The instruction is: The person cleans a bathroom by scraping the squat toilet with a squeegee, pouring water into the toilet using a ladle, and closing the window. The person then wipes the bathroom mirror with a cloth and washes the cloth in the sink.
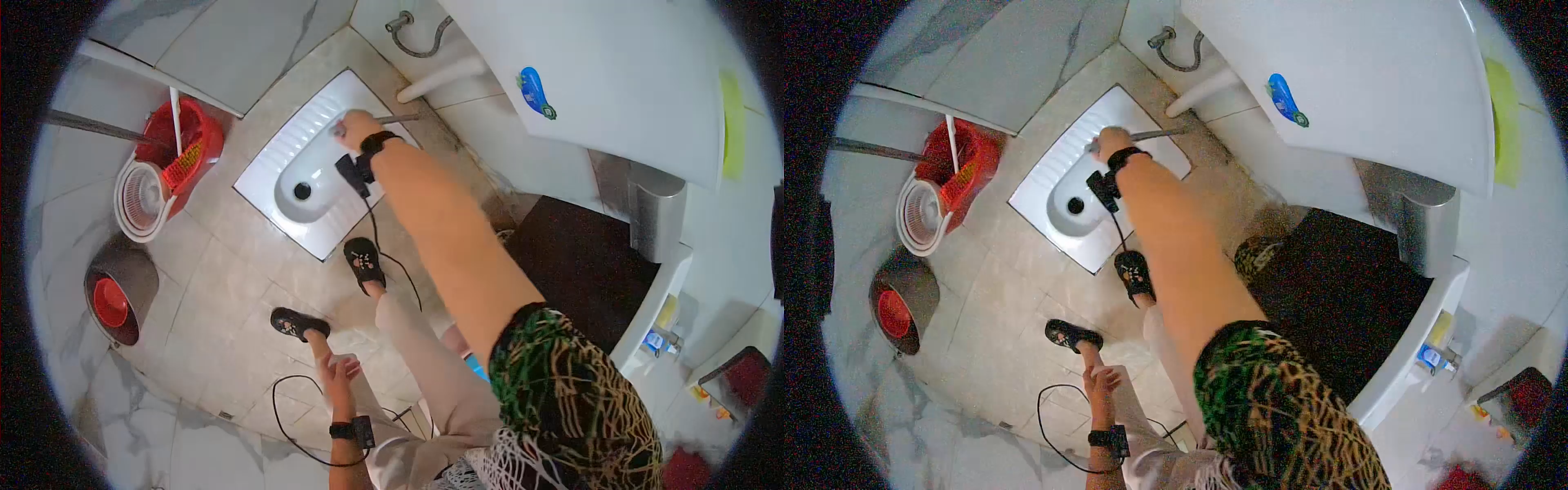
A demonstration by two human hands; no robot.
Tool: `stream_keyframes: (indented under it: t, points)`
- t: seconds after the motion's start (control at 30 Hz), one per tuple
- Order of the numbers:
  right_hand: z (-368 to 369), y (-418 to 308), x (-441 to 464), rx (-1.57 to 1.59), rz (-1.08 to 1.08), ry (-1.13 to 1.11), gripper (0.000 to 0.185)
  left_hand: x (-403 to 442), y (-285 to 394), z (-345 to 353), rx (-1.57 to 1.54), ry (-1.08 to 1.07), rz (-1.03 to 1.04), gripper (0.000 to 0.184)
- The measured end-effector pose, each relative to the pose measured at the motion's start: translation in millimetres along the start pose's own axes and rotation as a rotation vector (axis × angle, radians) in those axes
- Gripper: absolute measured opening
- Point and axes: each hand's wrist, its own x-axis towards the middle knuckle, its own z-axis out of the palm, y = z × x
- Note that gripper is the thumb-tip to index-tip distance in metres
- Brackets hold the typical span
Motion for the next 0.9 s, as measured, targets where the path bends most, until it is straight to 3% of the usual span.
stream_keyframes:
  t: [0.1, 0.17, 0.23, 0.3, 0.37, 0.43, 0.57, 0.63, 0.7, 0.73, 0.8, 0.83, 0.9]
  points:
    - [27.5, -25.7, -14.5, -0.099, 0.049, -0.204, 0.025, -2.1, 9.1, -5.7, -0.040, 0.027, -0.012, 0.041]
    - [55.4, -16.4, -29.1, -0.202, -0.118, -0.332, 0.017, -1.4, 16.5, -9.9, -0.067, 0.029, -0.010, 0.042]
    - [133.7, 11.9, -30.7, -0.230, 0.043, -0.203, 0.015, -1.6, 20.6, -15.2, -0.103, 0.033, -0.014, 0.042]
    - [130.1, 15.2, -59.4, -0.152, -0.065, -0.297, 0.013, -8.8, 32.0, -10.8, -0.162, 0.015, 0.005, 0.041]
    - [66.9, -26.4, -100.4, -0.001, -0.093, -0.505, 0.011, -9.2, 40.9, -11.8, -0.164, 0.007, 0.018, 0.042]
    - [78.9, -36.3, -132.4, -0.075, -0.369, -0.317, 0.008, -6.5, 45.2, -14.5, -0.121, 0.011, 0.016, 0.043]
    - [-22.4, -133.5, -197.9, 1.089, 0.830, -0.417, 0.014, -8.5, 55.0, -28.3, -0.193, -0.005, 0.047, 0.043]
    - [0.4, -86.6, -220.5, 0.890, 0.735, -0.393, 0.017, -8.5, 55.8, -34.4, -0.204, 0.007, 0.059, 0.043]
    - [39.9, -43.8, -221.7, 0.944, 0.854, -0.116, 0.029, -5.0, 50.2, -44.8, -0.212, -0.009, 0.072, 0.044]
    - [24.5, -28.4, -213.9, 0.670, 0.616, -0.181, 0.014, -3.5, 46.6, -49.2, -0.216, -0.013, 0.077, 0.044]
    - [2.7, -14.4, -184.1, 0.282, 0.110, -0.238, 0.003, -4.1, 45.3, -54.6, -0.208, -0.014, 0.049, 0.041]
    - [-1.0, -15.5, -162.2, 0.160, -0.168, -0.234, 0.003, -2.4, 45.0, -54.4, -0.213, -0.010, 0.043, 0.040]
    - [17.2, -22.1, -149.1, 0.078, -0.472, -0.229, 0.008, 1.7, 42.6, -55.5, -0.196, 0.011, 0.057, 0.042]
